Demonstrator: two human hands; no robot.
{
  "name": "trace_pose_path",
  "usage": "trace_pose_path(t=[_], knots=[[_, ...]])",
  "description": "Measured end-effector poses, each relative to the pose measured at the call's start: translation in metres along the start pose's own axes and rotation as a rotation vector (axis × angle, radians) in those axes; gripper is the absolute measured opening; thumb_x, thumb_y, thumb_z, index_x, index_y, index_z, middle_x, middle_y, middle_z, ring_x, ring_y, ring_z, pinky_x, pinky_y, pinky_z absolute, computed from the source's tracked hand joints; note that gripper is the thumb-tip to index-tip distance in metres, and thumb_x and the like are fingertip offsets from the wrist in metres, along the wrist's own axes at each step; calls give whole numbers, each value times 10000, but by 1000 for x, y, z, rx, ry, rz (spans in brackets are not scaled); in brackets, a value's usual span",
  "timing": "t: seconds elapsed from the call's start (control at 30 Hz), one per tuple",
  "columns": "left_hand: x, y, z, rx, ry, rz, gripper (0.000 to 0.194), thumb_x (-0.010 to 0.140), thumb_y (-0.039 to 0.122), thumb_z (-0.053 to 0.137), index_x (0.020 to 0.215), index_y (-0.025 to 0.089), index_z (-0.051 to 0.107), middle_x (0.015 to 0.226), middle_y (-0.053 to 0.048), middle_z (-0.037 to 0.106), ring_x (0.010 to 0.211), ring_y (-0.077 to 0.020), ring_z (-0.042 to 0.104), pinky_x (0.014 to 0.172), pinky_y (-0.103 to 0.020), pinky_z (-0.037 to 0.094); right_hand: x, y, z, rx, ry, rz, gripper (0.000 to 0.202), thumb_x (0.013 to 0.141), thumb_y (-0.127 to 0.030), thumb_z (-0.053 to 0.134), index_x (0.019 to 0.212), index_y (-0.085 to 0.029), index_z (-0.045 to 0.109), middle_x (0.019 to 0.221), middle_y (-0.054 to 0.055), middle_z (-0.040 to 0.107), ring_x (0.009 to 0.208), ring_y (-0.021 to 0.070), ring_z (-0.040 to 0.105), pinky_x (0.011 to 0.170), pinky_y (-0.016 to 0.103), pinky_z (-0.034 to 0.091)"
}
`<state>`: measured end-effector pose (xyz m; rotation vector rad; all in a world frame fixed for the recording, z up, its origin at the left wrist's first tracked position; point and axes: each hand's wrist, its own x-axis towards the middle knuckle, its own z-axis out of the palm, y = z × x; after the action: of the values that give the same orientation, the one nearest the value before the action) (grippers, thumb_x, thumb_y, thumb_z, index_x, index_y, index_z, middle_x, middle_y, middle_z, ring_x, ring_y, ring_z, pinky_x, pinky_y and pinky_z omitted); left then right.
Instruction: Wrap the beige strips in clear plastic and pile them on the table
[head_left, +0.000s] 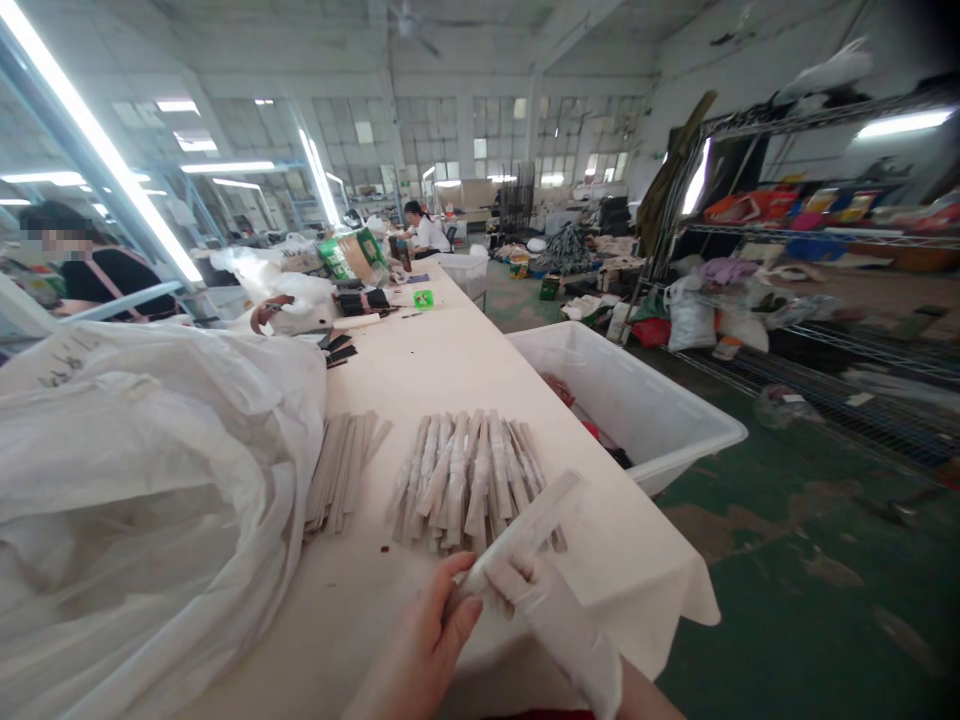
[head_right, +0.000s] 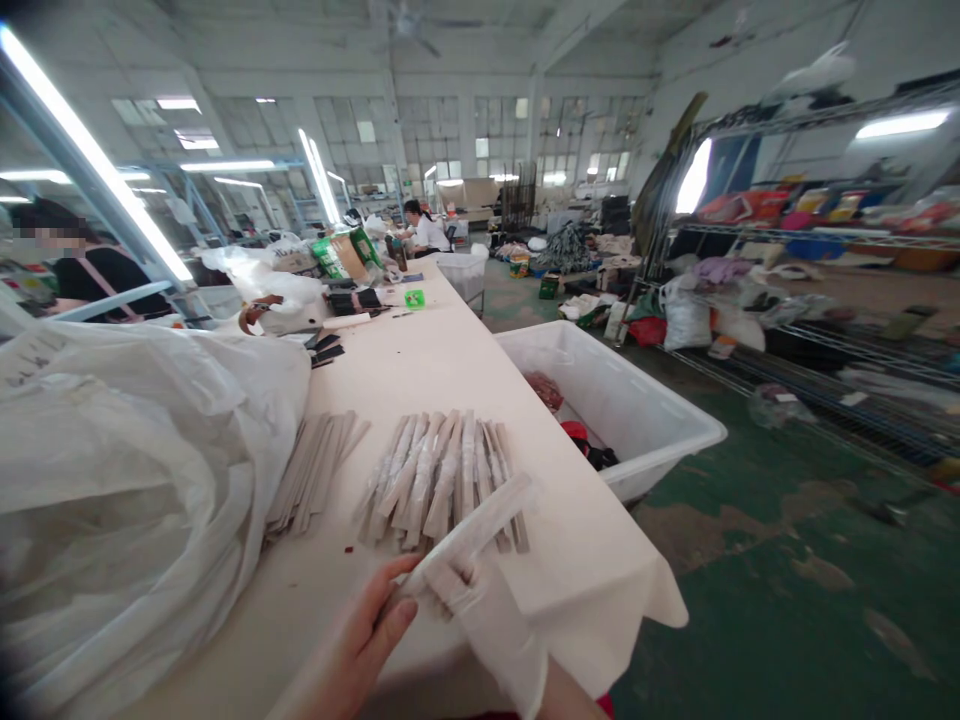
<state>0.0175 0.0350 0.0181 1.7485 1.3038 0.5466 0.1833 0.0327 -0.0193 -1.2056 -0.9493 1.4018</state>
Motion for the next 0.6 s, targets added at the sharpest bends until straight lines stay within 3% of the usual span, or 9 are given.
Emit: trace_pose_path(t=[0.1,0.2,0.27,0.37,0.43,0.5,0.6], knots=[[-3,-4,5,-52,38,40,348,838,386,433,1095,182,551,819,-24,648,757,-181,564,720,-263,421,-2,2,-1,28,-105,-25,497,615,-666,644,584,-172,606,481,-10,468,463,126,384,467,273,287],[-7,-5,4,20,21,37,296,823,411,463,985,200,592,718,4,614,658,-165,532,629,-238,396,-2,-6,-14,87,6,-41,507,667,-689,579,591,-193,654,482,8,495,486,157,432,487,294,341],[-6,-3,7,34,30,34,283,827,418,463,947,199,596,708,3,610,654,-164,531,627,-237,393,-3,-11,-15,143,76,-42,513,707,-692,529,696,-207,697,507,9,520,525,174,468,515,297,378],[0,3,14,-3,58,53,277,853,401,419,924,183,575,767,-20,628,720,-176,556,677,-249,406,-6,-12,-1,201,39,-30,545,692,-695,547,849,-202,718,560,15,560,580,189,504,567,303,410],[2,5,18,-8,54,63,280,858,403,403,902,180,566,752,-20,617,716,-174,553,669,-247,402,-7,-9,6,220,-4,-24,563,635,-696,608,848,-187,723,563,19,564,600,200,519,608,319,423],[2,3,18,20,33,59,284,853,423,409,857,184,562,685,1,576,656,-157,525,624,-233,383,-6,-8,3,238,17,-26,564,606,-692,637,844,-189,725,569,22,572,629,216,538,642,333,428],[-1,-2,19,73,21,42,283,851,432,413,804,186,545,618,25,513,595,-134,479,574,-219,349,0,-8,-7,301,101,-32,565,689,-709,538,898,-214,713,635,34,610,699,234,562,666,337,433]])
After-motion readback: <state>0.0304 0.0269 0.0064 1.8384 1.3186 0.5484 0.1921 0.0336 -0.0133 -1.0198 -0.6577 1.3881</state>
